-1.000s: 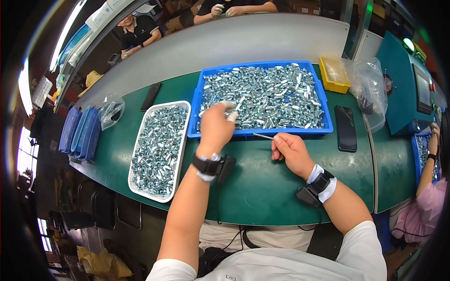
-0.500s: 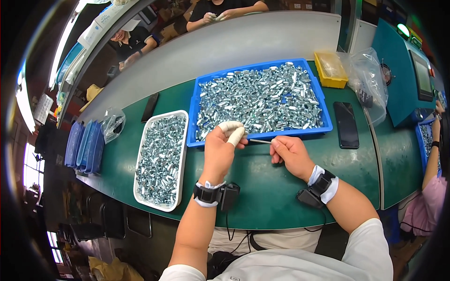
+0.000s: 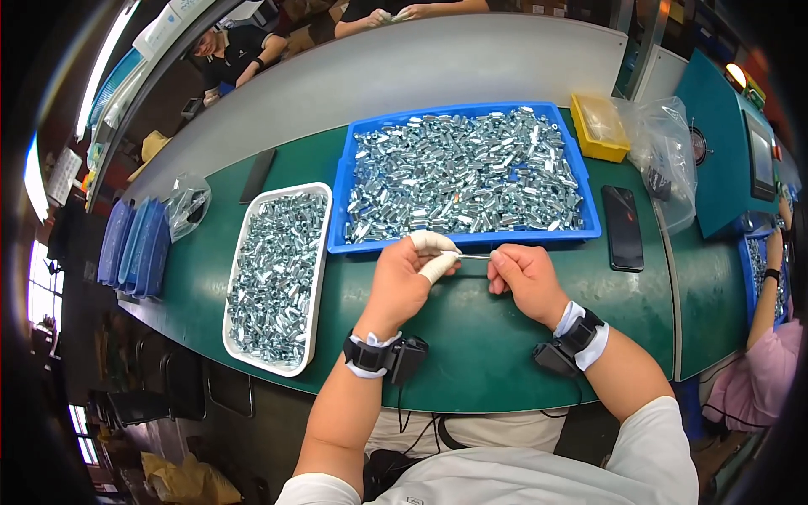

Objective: The person picks up a metal part from a blue tray and slides it onto a metal rod to check it. After inspecting the part, the person removes it from the rod and places it into a white tray, repeating the process.

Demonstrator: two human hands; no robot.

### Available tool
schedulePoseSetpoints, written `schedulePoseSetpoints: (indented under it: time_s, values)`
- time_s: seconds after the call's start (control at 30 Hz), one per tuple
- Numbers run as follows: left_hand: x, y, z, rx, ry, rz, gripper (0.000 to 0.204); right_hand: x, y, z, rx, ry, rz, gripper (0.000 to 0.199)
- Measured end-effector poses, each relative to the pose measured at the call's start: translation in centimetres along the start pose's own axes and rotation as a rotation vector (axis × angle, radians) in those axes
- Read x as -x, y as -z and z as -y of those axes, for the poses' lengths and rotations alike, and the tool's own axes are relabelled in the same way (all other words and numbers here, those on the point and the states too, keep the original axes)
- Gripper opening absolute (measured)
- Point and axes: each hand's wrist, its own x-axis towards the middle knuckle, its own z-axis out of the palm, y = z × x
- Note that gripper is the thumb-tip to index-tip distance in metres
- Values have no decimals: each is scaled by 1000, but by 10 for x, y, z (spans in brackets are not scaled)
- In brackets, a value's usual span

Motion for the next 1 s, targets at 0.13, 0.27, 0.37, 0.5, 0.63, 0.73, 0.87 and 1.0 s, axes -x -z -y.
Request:
schedulePoseSetpoints:
  time_s: [0.13, 0.27, 0.37, 0.5, 0.63, 0.73, 0.87, 1.0]
  values:
    - [3, -10, 1, -122, 269, -23, 7, 0, -2, 1, 97, 47, -7, 31]
    - [2, -9, 12, -5, 328, 126, 14, 3, -3, 2, 126, 87, 9, 28]
    - [5, -18, 18, -41, 152, 109, 14, 5, -1, 7, 182, 88, 59, 30]
    - [6, -21, 23, -104, -43, 83, 14, 0, 6, 6, -13, -51, 153, 34]
    - [6, -23, 20, -72, -50, 60, 11, 0, 5, 4, -70, -56, 166, 38]
    - [4, -23, 11, 15, 35, 44, 9, 0, -2, -1, -117, -28, 69, 39]
    - [5, -21, 13, 70, 91, 45, 8, 1, 0, 0, -55, -17, 86, 39]
    - [5, -21, 23, -105, -117, 73, 9, -3, 8, 5, -90, -100, 172, 40]
